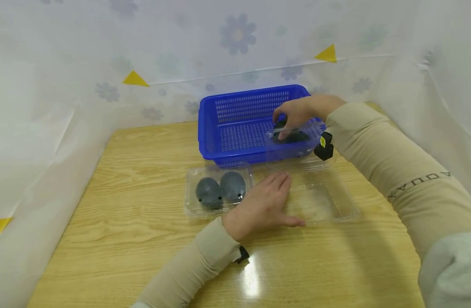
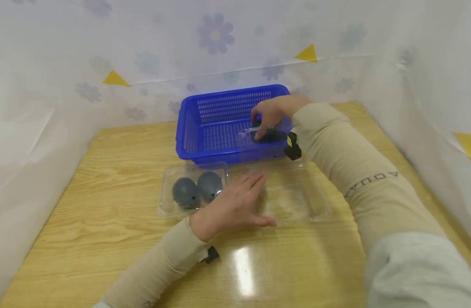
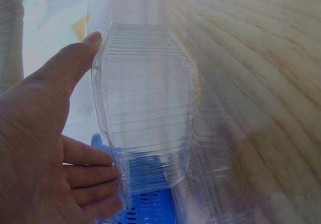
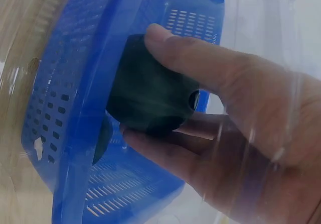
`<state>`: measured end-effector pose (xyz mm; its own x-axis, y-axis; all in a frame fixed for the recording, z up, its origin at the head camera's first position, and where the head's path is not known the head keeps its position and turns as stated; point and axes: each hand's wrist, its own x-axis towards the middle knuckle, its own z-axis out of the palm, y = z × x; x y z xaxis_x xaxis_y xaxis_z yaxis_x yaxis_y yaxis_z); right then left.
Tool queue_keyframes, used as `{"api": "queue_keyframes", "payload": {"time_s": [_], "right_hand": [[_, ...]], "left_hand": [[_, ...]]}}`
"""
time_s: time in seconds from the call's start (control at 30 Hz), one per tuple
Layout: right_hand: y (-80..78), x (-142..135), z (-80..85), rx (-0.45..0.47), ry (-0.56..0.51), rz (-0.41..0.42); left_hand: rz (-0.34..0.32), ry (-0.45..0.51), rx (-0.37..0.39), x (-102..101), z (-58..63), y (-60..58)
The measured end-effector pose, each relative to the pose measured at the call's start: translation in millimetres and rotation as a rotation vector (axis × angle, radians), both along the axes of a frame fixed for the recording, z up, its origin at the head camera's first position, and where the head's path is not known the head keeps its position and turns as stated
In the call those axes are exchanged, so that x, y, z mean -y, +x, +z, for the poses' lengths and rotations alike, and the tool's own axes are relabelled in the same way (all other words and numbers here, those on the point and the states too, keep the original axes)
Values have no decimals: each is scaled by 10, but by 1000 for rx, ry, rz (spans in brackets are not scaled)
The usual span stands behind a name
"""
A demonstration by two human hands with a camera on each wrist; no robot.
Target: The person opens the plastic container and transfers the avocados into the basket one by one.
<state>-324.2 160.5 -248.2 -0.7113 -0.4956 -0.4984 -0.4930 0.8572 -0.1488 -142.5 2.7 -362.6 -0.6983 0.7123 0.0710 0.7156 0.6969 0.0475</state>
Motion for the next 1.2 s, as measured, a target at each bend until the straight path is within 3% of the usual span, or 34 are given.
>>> {"api": "queue_keyframes", "payload": {"time_s": [0.5, 0.87, 1.2], "right_hand": [[-35, 67, -108, 25, -6, 89], [-53, -110, -73, -5, -89, 93], [58, -318, 34, -43, -183, 52]], "left_hand": [[6, -18, -7, 34, 5, 24], [2, -24, -32, 49, 4, 8], [11, -17, -20, 52, -9, -16]]}}
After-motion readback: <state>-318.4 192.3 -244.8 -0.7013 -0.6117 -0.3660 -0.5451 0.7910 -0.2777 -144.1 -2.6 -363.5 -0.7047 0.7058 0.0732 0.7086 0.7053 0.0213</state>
